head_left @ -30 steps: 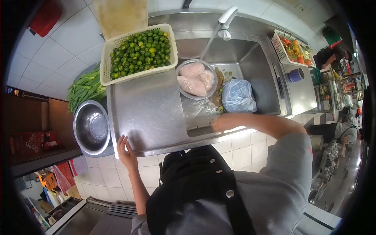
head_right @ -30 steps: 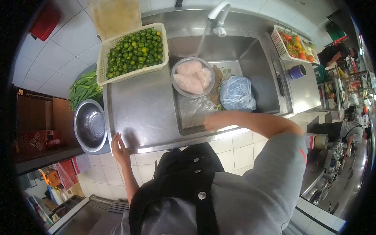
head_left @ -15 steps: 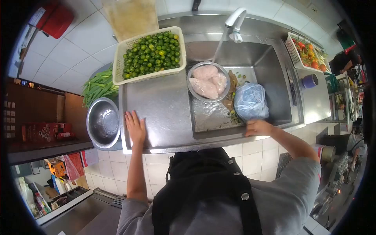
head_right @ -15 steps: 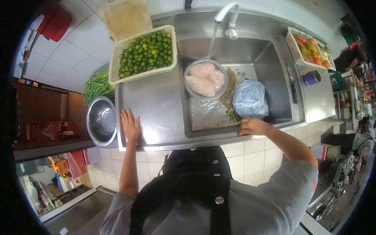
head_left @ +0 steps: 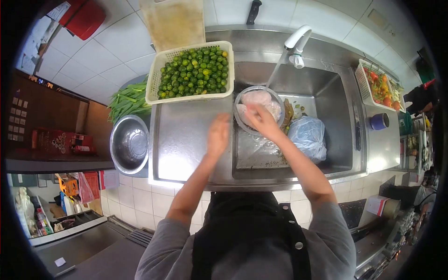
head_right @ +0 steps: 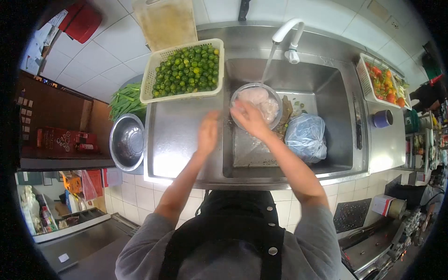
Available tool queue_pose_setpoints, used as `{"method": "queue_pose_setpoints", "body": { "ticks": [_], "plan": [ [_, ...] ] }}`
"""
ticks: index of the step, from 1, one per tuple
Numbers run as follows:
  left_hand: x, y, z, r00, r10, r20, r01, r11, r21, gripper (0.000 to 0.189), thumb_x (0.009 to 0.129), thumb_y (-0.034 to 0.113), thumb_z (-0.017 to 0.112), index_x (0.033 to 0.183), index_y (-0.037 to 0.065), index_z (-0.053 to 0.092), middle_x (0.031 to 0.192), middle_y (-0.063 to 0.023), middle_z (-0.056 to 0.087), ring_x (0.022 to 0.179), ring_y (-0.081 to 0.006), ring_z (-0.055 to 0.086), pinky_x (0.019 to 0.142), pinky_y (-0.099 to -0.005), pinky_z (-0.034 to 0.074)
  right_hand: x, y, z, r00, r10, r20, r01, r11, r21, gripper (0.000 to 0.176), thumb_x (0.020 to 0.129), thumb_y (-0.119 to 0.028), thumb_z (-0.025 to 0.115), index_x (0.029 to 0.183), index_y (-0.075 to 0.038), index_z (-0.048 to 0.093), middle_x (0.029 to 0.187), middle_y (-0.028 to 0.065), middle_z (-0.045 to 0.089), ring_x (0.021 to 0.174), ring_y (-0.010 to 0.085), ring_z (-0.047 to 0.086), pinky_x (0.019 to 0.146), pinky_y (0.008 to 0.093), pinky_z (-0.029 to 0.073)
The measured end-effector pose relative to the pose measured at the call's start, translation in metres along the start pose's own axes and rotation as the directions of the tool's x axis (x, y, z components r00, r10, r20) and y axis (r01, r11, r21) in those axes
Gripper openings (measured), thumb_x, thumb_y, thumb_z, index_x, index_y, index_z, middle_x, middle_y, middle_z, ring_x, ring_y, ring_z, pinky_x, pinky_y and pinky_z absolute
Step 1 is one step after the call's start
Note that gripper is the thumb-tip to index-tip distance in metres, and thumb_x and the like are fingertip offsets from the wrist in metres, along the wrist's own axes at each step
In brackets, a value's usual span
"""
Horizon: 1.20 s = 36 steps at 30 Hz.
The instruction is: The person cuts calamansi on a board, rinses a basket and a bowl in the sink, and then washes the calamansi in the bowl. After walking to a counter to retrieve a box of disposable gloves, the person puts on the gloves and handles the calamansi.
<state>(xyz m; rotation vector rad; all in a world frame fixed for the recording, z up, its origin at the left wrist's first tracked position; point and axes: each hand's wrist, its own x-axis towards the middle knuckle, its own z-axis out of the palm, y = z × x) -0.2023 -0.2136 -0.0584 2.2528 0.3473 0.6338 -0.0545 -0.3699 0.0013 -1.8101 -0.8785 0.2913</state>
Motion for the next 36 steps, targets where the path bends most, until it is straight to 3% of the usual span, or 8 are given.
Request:
{"method": "queue_pose_setpoints", "body": {
  "ticks": [4, 14, 19, 20, 24, 28, 34, 36],
  "plan": [
    [0.009, -0.076, -0.062, 0.912, -0.121, -0.391, 0.267, 0.9, 0.344, 0.03, 0.096, 0.01, 0.051, 0.122, -0.003, 0.058, 0.136, -0.0264, 0.051, 0.131, -0.0424, 0.044, 0.111, -0.0493, 0.034, 0.11, -0.028, 0.051, 0.863, 0.5, 0.071, -0.492, 0.8, 0.343, 0.052, 0.091, -0.028, 0.065, 0.123, 0.011, 0.052, 0.084, 0.018, 0.068, 0.069, 0.0195, 0.069, 0.057, 0.0306, 0.054],
    [0.063, -0.159, -0.07, 0.876, -0.118, -0.467, 0.439, 0.594, 0.674, 0.058, 0.099, 0.035, 0.042, 0.138, -0.007, 0.045, 0.149, -0.0259, 0.038, 0.141, -0.0408, 0.03, 0.119, -0.0494, 0.016, 0.148, -0.078, 0.054, 0.936, 0.351, 0.02, -0.345, 0.906, 0.246, 0.021, 0.089, -0.007, 0.056, 0.095, 0.013, 0.056, 0.068, 0.0151, 0.062, 0.046, 0.0177, 0.061, 0.039, 0.0311, 0.05],
    [0.123, -0.017, 0.016, 0.895, -0.296, 0.334, 0.006, 0.757, 0.654, 0.029, 0.093, 0.019, 0.049, 0.109, 0.001, 0.066, 0.112, -0.0187, 0.065, 0.111, -0.0322, 0.057, 0.09, -0.0457, 0.045, 0.153, -0.07, 0.058, 0.946, 0.325, 0.003, -0.315, 0.914, 0.257, 0.023, 0.088, -0.007, 0.057, 0.092, 0.015, 0.052, 0.067, 0.0204, 0.063, 0.046, 0.0243, 0.063, 0.041, 0.0367, 0.049],
    [0.118, -0.01, 0.051, 0.964, -0.057, 0.261, -0.112, 0.801, 0.588, 0.034, 0.093, 0.019, 0.049, 0.116, -0.002, 0.063, 0.119, -0.0198, 0.063, 0.119, -0.0323, 0.055, 0.092, -0.0428, 0.047, 0.153, -0.07, 0.058, 0.946, 0.325, 0.002, -0.315, 0.915, 0.254, 0.023, 0.088, -0.007, 0.057, 0.092, 0.015, 0.052, 0.067, 0.0204, 0.063, 0.046, 0.0243, 0.063, 0.041, 0.0367, 0.049],
    [0.069, 0.009, 0.113, 0.907, 0.026, 0.42, 0.064, 0.978, -0.197, 0.044, 0.096, 0.019, 0.049, 0.134, -0.001, 0.052, 0.148, -0.0222, 0.04, 0.139, -0.0373, 0.036, 0.114, -0.0463, 0.031, 0.145, -0.061, 0.056, 0.939, 0.342, 0.023, -0.336, 0.907, 0.255, 0.021, 0.089, -0.006, 0.056, 0.091, 0.014, 0.051, 0.068, 0.0197, 0.061, 0.046, 0.0236, 0.062, 0.04, 0.0365, 0.049],
    [-0.005, 0.021, 0.021, 0.835, 0.264, 0.482, -0.338, 0.938, 0.073, 0.046, 0.101, 0.03, 0.043, 0.144, 0.017, 0.046, 0.15, -0.0206, 0.038, 0.143, -0.0388, 0.028, 0.119, -0.051, 0.018, 0.132, -0.027, 0.064, 0.924, 0.381, 0.044, -0.375, 0.873, 0.313, 0.022, 0.092, -0.01, 0.057, 0.096, 0.011, 0.05, 0.072, 0.0181, 0.059, 0.045, 0.022, 0.061, 0.039, 0.0352, 0.049],
    [-0.077, -0.079, -0.161, 0.973, -0.218, 0.078, 0.103, 0.708, 0.699, 0.053, 0.103, 0.03, 0.039, 0.152, 0.013, 0.033, 0.159, -0.0217, 0.022, 0.146, -0.0431, 0.017, 0.119, -0.0534, 0.013, 0.09, -0.011, 0.061, 0.91, 0.377, 0.171, -0.408, 0.742, 0.533, 0.038, 0.104, -0.03, 0.047, 0.122, 0.003, 0.053, 0.088, 0.007, 0.059, 0.064, 0.0156, 0.062, 0.057, 0.0266, 0.053],
    [-0.101, -0.086, -0.172, 0.97, -0.243, 0.031, 0.204, 0.87, 0.449, 0.064, 0.1, 0.043, 0.046, 0.156, 0.02, 0.024, 0.161, -0.0221, 0.011, 0.147, -0.0475, 0.007, 0.119, -0.0569, 0.009, 0.063, 0.004, 0.068, 0.881, 0.449, 0.151, -0.419, 0.591, 0.69, 0.043, 0.104, -0.036, 0.045, 0.124, 0.0, 0.053, 0.085, 0.0054, 0.058, 0.067, 0.0129, 0.061, 0.059, 0.0255, 0.052]
  ]
}}
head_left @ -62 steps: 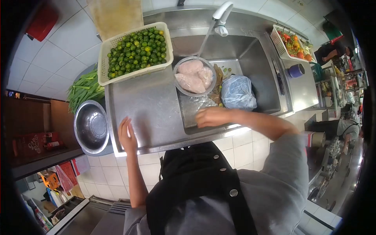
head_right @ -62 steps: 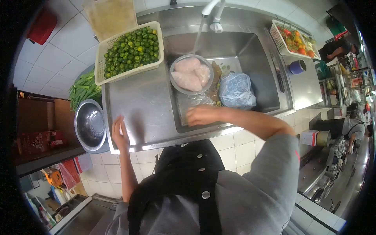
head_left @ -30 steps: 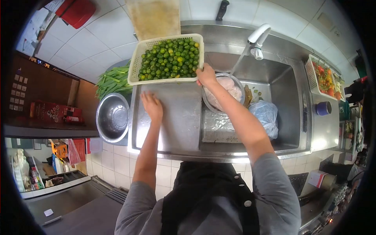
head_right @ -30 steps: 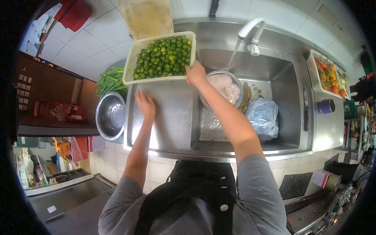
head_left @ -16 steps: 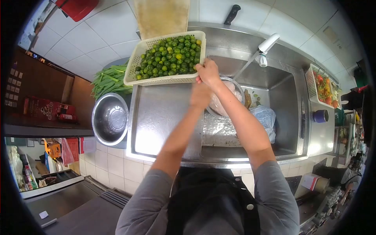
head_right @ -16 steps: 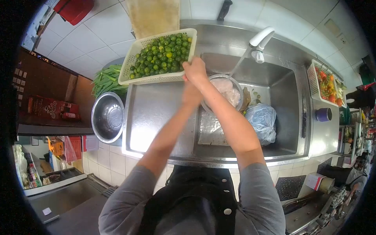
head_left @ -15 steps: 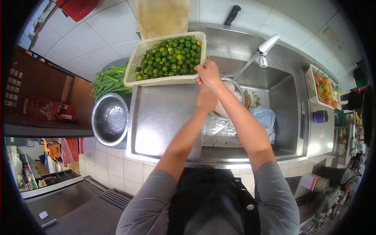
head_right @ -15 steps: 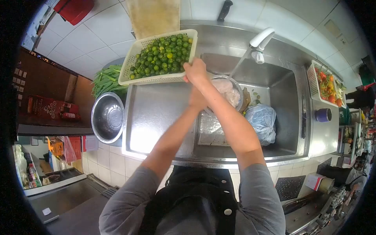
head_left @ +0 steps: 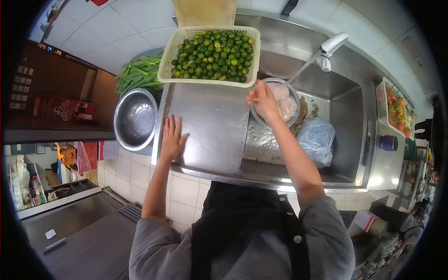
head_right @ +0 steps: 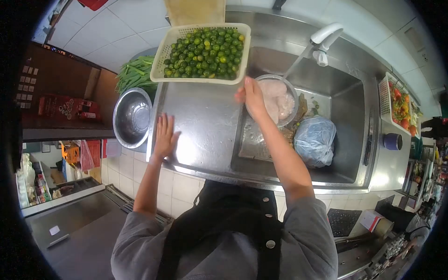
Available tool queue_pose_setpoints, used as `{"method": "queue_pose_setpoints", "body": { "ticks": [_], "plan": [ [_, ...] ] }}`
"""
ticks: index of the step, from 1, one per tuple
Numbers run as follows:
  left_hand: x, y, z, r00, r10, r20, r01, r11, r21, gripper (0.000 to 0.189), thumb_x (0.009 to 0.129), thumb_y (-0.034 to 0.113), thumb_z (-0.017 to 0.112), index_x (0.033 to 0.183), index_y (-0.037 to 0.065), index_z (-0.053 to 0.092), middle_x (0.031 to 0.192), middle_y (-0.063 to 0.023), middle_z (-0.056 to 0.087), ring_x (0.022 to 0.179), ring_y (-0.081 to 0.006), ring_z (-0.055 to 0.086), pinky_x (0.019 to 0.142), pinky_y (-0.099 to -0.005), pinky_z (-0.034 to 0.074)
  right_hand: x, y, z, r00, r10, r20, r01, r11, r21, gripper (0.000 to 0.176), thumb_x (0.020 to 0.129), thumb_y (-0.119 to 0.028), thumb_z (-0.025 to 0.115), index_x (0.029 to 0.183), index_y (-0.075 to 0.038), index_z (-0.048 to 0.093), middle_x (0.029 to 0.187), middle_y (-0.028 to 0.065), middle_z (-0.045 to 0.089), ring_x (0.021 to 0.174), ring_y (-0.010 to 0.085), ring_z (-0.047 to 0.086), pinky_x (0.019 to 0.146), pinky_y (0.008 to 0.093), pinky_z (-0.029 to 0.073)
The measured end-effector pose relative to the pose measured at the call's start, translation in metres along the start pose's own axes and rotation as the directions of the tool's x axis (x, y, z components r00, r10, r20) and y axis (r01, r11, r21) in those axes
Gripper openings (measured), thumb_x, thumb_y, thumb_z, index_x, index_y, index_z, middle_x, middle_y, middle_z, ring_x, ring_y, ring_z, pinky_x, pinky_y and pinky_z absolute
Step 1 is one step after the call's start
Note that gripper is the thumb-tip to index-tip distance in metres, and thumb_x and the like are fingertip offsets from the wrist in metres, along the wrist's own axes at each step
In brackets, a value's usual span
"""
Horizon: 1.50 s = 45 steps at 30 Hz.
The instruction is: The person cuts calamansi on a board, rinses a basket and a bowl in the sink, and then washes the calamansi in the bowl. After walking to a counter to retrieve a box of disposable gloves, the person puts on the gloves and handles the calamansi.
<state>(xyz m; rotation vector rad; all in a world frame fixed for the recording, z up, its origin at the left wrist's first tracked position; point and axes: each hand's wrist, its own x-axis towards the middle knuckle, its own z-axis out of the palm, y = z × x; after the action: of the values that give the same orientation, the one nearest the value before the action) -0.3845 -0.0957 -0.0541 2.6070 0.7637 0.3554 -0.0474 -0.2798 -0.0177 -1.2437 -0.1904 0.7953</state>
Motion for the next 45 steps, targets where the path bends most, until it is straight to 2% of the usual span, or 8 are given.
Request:
{"method": "queue_pose_setpoints", "body": {
  "ticks": [4, 12, 20, 29, 36, 39, 42, 45],
  "plan": [
    [-0.019, 0.046, 0.001, 0.836, 0.235, 0.495, -0.358, 0.918, 0.17, 0.103, 0.078, 0.077, 0.053, 0.158, 0.024, 0.016, 0.163, -0.021, 0.0, 0.147, -0.0487, -0.002, 0.114, -0.0662, 0.004, -0.039, 0.035, -0.038, 0.997, 0.048, 0.063, -0.03, 0.963, -0.269, 0.043, 0.104, -0.038, 0.045, 0.127, -0.003, 0.053, 0.082, 0.003, 0.058, 0.068, 0.0112, 0.059, 0.059, 0.0248, 0.05],
    [0.034, 0.246, 0.141, 0.476, 0.808, 0.347, -0.749, 0.579, -0.321, 0.077, 0.088, 0.06, 0.057, 0.149, 0.017, 0.039, 0.156, -0.012, 0.033, 0.146, -0.0335, 0.026, 0.12, -0.0539, 0.016, -0.05, 0.032, -0.101, 0.997, -0.071, -0.025, 0.057, 0.93, -0.364, 0.035, 0.103, -0.034, 0.05, 0.123, -0.007, 0.059, 0.081, 0.0019, 0.06, 0.068, 0.0098, 0.059, 0.059, 0.024, 0.049],
    [0.05, 0.219, 0.048, 0.777, 0.547, 0.311, -0.509, 0.837, -0.2, 0.065, 0.089, 0.045, 0.063, 0.147, 0.02, 0.044, 0.157, -0.0134, 0.032, 0.145, -0.0394, 0.024, 0.117, -0.0537, 0.022, 0.109, -0.061, -0.179, 0.971, -0.029, -0.238, 0.116, 0.926, 0.359, 0.025, 0.101, -0.018, 0.05, 0.116, 0.0, 0.06, 0.096, 0.0078, 0.061, 0.085, 0.0173, 0.061, 0.08, 0.0282, 0.055],
    [0.009, 0.171, 0.055, 0.768, 0.367, 0.526, -0.468, 0.881, 0.069, 0.093, 0.077, 0.074, 0.058, 0.153, 0.028, 0.031, 0.163, -0.0161, 0.009, 0.149, -0.0412, 0.006, 0.118, -0.0602, 0.007, 0.168, -0.096, -0.183, 0.929, 0.29, 0.228, -0.366, 0.653, 0.663, 0.028, 0.098, 0.0, 0.042, 0.122, 0.014, 0.045, 0.1, 0.0161, 0.058, 0.085, 0.0282, 0.062, 0.078, 0.0375, 0.06],
    [0.217, 0.308, 0.194, 0.956, 0.237, 0.175, -0.074, 0.766, -0.638, 0.038, 0.096, 0.021, 0.06, 0.131, 0.007, 0.058, 0.122, -0.0119, 0.064, 0.115, -0.0279, 0.061, 0.101, -0.0417, 0.046, 0.104, -0.184, -0.168, 0.953, 0.221, 0.206, -0.175, 0.96, -0.22, 0.027, 0.096, -0.002, 0.054, 0.119, 0.014, 0.056, 0.114, 0.02, 0.063, 0.1, 0.0233, 0.066, 0.087, 0.0299, 0.059],
    [0.299, 0.348, 0.2, 0.911, 0.168, 0.376, 0.334, 0.231, -0.914, 0.031, 0.094, 0.013, 0.062, 0.12, -0.003, 0.062, 0.111, -0.0121, 0.066, 0.098, -0.0222, 0.067, 0.087, -0.0372, 0.055, 0.103, -0.193, -0.18, 0.944, 0.114, 0.309, 0.147, 0.694, -0.705, 0.022, 0.093, -0.007, 0.058, 0.096, 0.013, 0.066, 0.099, 0.0195, 0.07, 0.083, 0.0252, 0.071, 0.077, 0.0319, 0.061],
    [0.334, 0.376, 0.183, 0.858, 0.141, 0.494, 0.427, 0.339, -0.838, 0.038, 0.096, 0.012, 0.059, 0.129, -0.006, 0.054, 0.124, -0.0178, 0.061, 0.112, -0.0269, 0.062, 0.098, -0.0377, 0.051, 0.104, -0.205, -0.2, 0.974, -0.161, 0.162, 0.178, 0.091, -0.98, 0.029, 0.09, -0.017, 0.063, 0.088, 0.012, 0.067, 0.096, 0.0236, 0.07, 0.079, 0.0346, 0.071, 0.073, 0.0414, 0.059],
    [0.346, 0.382, 0.171, 0.812, 0.265, 0.519, 0.435, 0.319, -0.842, 0.041, 0.096, 0.01, 0.058, 0.127, -0.014, 0.05, 0.128, -0.0232, 0.057, 0.118, -0.0305, 0.06, 0.104, -0.038, 0.049, 0.111, -0.163, -0.233, 0.906, -0.421, -0.051, -0.03, 0.057, -0.998, 0.041, 0.089, -0.029, 0.066, 0.106, 0.008, 0.06, 0.108, 0.0224, 0.065, 0.096, 0.0368, 0.066, 0.08, 0.0438, 0.056]
  ]
}}
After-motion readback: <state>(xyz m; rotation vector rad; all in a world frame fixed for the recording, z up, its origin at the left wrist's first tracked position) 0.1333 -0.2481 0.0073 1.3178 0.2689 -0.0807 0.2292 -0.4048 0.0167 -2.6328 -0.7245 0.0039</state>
